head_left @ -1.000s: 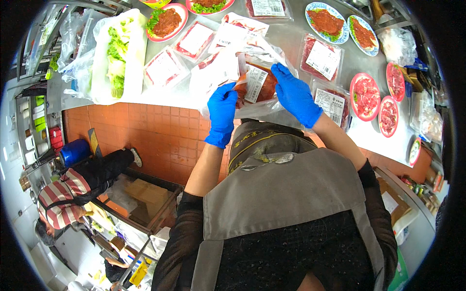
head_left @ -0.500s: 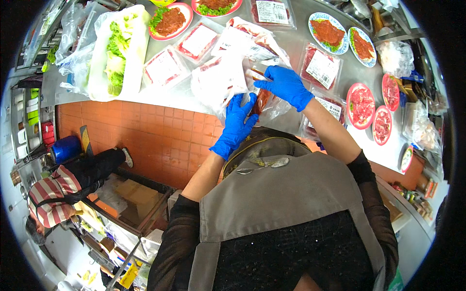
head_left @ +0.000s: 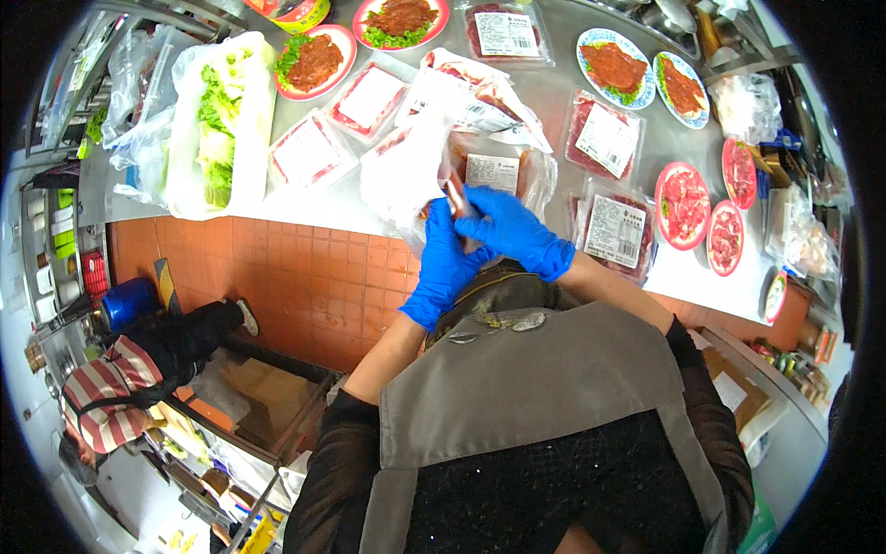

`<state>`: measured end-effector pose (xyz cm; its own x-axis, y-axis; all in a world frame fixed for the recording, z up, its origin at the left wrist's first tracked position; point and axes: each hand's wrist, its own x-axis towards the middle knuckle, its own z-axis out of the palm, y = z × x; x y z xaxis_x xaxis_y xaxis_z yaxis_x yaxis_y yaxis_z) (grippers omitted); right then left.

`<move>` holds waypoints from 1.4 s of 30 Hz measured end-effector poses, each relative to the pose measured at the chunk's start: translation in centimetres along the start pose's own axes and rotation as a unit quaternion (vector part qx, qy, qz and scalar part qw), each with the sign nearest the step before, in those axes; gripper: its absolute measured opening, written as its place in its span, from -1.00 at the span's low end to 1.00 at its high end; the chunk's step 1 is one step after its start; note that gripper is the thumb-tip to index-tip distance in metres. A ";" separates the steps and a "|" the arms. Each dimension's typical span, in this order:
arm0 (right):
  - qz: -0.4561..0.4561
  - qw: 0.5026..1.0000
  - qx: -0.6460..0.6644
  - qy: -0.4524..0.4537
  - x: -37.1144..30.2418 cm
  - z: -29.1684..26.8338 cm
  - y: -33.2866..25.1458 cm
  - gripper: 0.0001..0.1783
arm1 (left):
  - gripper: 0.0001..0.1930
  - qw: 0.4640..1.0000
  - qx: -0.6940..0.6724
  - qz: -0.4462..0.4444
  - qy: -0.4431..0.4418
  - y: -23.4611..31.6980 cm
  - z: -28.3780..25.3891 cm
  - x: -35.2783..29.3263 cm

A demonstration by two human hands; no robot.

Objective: The person places multiple vacuum-sealed packages of sliced meat into a plastic bag on a stainless steel counter. The person handles each package individually, arranging them inside the bag while other prepared plates of meat and vegetables remain on the counter.

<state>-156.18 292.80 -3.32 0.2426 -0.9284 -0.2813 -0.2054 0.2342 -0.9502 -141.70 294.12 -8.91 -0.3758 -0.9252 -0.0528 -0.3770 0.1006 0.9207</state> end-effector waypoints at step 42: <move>0.175 0.948 0.083 0.252 1.3 -6.8 6.3 -0.71 | -0.54 0.922 -0.304 -0.188 0.151 -1.3 -1.6 -0.7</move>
<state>-163.58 291.15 -8.71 -0.3043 -0.7960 -0.5232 -0.0278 0.5564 -0.8304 -139.57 294.05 -9.43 -0.0276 -0.9215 -0.3874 0.1463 -0.3871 0.9103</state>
